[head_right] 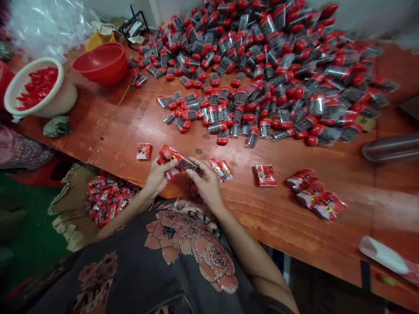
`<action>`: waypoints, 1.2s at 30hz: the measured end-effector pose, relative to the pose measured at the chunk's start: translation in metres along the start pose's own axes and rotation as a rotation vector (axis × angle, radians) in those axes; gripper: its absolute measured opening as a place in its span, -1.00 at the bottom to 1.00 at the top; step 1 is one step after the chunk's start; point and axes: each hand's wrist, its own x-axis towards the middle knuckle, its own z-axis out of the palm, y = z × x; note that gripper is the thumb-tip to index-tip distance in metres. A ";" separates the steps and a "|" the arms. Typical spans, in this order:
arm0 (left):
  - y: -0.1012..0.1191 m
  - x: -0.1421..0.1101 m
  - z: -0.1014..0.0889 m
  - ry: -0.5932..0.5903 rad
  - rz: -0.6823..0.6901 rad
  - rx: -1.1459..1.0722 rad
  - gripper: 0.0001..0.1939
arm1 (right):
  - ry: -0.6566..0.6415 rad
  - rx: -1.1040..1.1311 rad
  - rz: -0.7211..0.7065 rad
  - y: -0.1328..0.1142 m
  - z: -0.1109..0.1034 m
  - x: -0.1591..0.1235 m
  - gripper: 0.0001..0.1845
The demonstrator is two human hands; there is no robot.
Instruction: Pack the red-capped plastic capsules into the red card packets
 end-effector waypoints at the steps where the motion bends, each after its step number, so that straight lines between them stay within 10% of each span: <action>1: 0.000 0.000 -0.001 0.001 -0.009 0.005 -0.65 | 0.000 0.026 0.021 0.001 0.000 0.000 -0.58; 12: 0.002 0.000 -0.004 0.020 0.009 -0.030 -0.65 | 0.028 -0.200 -0.145 -0.015 -0.003 -0.008 -0.66; 36: -0.008 0.001 -0.004 -0.049 -0.144 0.088 -0.64 | 0.018 0.035 0.157 -0.005 -0.016 0.004 -0.81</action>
